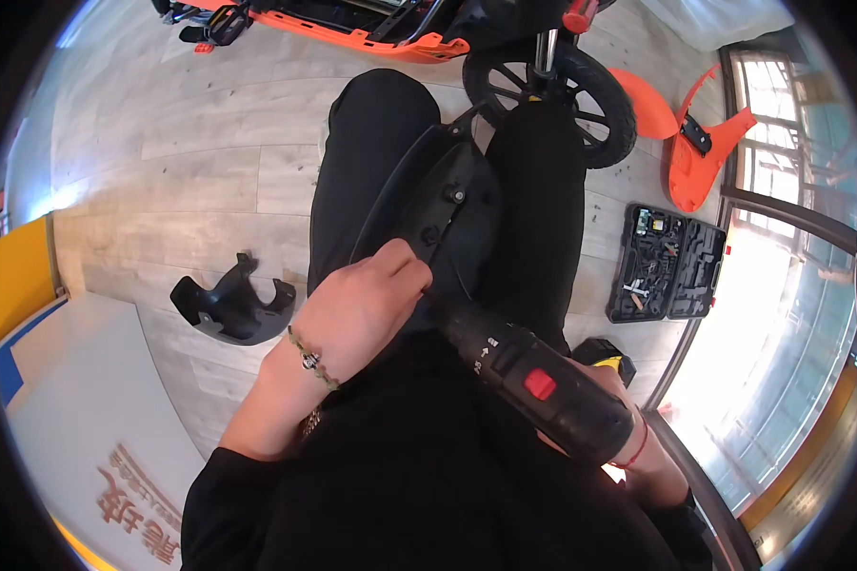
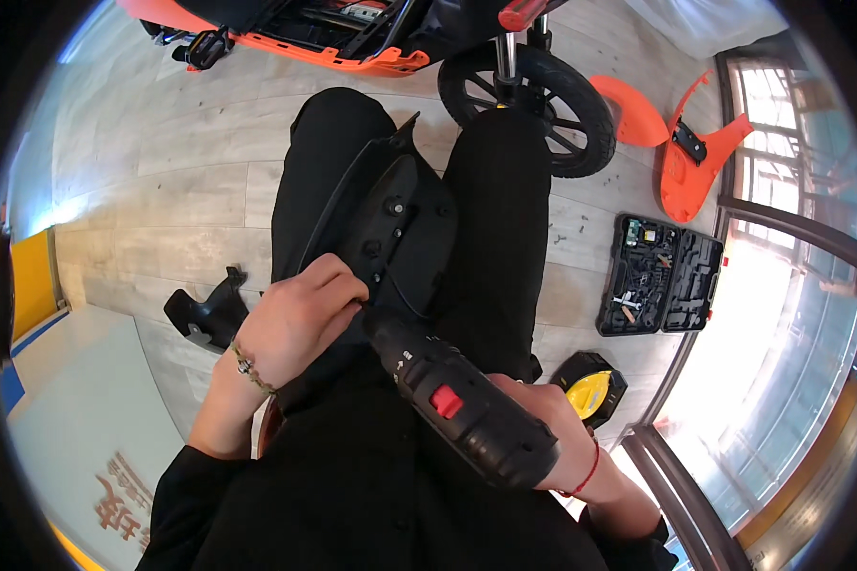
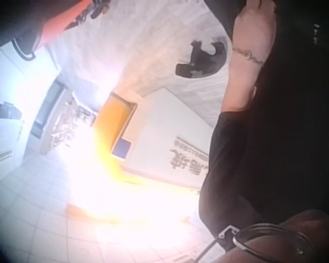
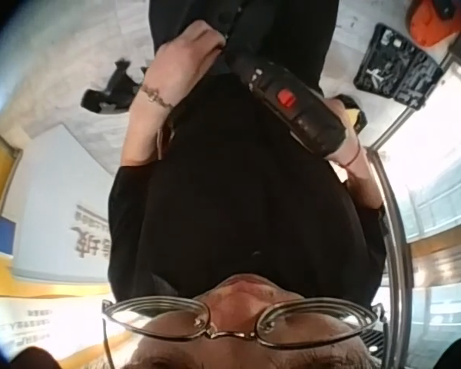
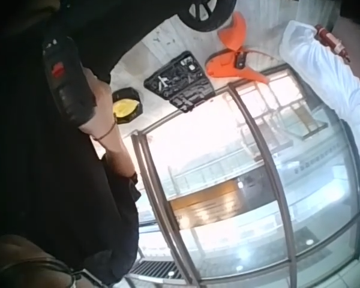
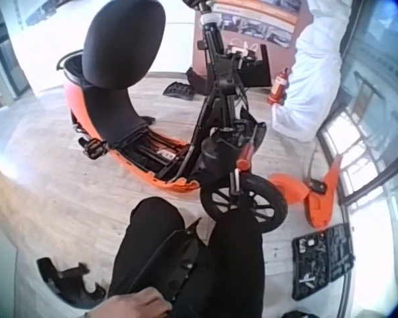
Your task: The person is disassembling scooter body panels and inspecting the tail light assembly using a screwdriver and a power drill.
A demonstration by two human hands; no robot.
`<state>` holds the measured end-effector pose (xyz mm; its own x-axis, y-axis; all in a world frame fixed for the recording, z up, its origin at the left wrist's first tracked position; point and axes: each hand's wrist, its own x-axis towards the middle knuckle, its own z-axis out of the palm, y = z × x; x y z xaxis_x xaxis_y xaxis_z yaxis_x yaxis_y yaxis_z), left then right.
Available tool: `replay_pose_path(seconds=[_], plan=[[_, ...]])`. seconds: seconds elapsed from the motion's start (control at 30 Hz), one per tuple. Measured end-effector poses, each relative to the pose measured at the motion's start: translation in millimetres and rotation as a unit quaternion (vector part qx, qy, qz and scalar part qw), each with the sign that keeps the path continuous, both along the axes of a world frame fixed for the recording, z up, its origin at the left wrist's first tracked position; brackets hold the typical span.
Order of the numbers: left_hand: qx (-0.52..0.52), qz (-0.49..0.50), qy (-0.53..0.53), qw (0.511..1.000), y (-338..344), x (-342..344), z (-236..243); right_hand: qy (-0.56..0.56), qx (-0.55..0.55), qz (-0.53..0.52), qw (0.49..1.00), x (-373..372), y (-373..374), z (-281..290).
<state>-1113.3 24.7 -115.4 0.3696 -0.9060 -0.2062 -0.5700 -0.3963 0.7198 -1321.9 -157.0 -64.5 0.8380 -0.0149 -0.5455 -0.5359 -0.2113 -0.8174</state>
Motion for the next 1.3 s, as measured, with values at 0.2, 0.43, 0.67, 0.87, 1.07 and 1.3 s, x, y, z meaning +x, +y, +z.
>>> replay_pose_path(seconds=[0.2,0.43,0.67,0.87,1.07,1.3], plan=[[-0.003,-0.043,-0.037,0.998,-0.4,-2.7,-3.4,-0.032,-0.018,-0.002,0.999,2.1,-2.4,5.6],[-0.008,-0.060,-0.070,0.996,1.9,-1.1,-5.6,0.031,-0.006,0.027,0.999,11.7,-15.8,14.8],[-0.017,-0.020,-0.066,0.997,3.7,-5.6,-8.2,-0.095,-0.165,0.045,0.981,3.4,-25.5,22.9],[-0.003,-0.016,-0.124,0.992,-0.9,-10.2,-5.1,-0.143,-0.296,-0.021,0.944,3.2,-22.3,10.3],[-0.020,-0.114,-0.222,0.968,-4.4,-7.0,-2.5,-0.179,-0.273,-0.002,0.945,13.0,-23.4,1.6],[0.003,-0.114,-0.286,0.952,-7.4,-13.0,-10.8,-0.142,-0.200,-0.047,0.968,17.2,-20.8,-10.9]])
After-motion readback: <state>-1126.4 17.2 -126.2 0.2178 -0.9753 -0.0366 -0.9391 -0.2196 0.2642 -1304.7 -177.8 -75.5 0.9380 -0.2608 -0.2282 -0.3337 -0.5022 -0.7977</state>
